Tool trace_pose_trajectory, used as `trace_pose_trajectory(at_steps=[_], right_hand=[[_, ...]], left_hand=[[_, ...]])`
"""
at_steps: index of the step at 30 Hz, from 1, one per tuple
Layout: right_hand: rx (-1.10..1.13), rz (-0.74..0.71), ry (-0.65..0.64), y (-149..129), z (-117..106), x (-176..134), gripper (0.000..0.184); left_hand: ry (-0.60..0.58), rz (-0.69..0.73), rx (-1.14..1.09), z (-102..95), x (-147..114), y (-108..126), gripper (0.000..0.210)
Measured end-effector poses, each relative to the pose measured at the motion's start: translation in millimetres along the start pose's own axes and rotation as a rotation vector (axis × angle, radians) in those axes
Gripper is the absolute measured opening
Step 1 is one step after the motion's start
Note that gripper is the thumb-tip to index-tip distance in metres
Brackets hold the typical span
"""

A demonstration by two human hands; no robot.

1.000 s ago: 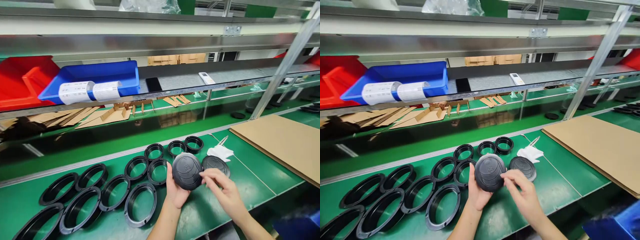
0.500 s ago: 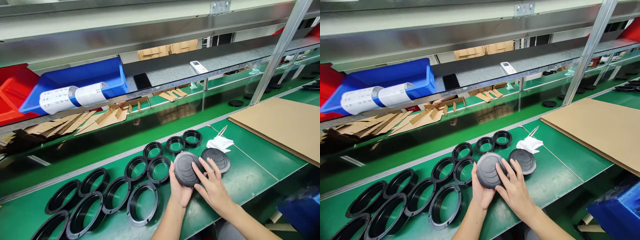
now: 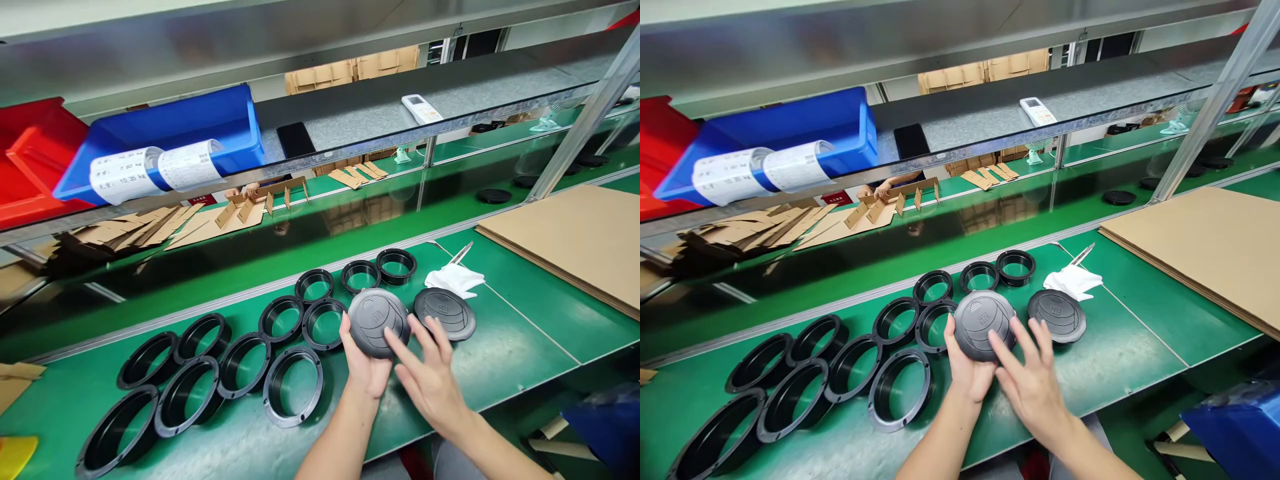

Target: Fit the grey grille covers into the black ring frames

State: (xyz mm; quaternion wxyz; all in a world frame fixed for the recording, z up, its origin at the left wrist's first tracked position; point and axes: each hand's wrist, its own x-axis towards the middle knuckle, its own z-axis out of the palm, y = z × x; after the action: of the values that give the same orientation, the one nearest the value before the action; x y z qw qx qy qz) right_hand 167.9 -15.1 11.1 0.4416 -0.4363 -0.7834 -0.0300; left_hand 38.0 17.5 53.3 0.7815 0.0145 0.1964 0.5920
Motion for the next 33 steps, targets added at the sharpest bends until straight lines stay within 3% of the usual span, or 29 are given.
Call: trace_pose_trajectory(at_steps=[4, 6, 10, 13, 22, 25, 27, 30, 33], right_hand=[[0.037, -0.081, 0.004, -29, 23, -2, 0.046], [0.01, -0.095, 0.027, -33, 30, 1, 0.045], [-0.072, -0.087, 0.029, -18, 25, -1, 0.043], [-0.076, -0.039, 0.028, -7, 16, -7, 0.046], [0.019, -0.119, 0.041, -32, 36, 7, 0.044], [-0.038, -0.126, 0.036, -14, 28, 7, 0.04], [-0.078, -0.053, 0.051, 6, 15, 5, 0.039], [-0.061, 0.088, 0.102, 29, -6, 7, 0.039], [0.053, 0.126, 0.104, 39, -19, 19, 0.035]], left_hand=[[0.032, -0.069, -0.006, -9.0, 1, -1, 0.08], [0.045, -0.038, -0.004, -11.1, 1, 1, 0.082], [0.099, 0.103, -0.04, -4.7, 0, 7, 0.071], [0.06, 0.177, -0.056, 2.1, 1, 8, 0.063], [0.12, 0.084, -0.029, -6.8, 1, 9, 0.077], [0.133, 0.123, -0.045, -2.6, 1, 13, 0.065], [0.096, 0.146, -0.04, 2.1, 1, 16, 0.056], [0.014, 0.023, 0.005, 6.6, -1, 17, 0.056], [-0.056, -0.12, 0.045, 6.4, -2, 12, 0.055]])
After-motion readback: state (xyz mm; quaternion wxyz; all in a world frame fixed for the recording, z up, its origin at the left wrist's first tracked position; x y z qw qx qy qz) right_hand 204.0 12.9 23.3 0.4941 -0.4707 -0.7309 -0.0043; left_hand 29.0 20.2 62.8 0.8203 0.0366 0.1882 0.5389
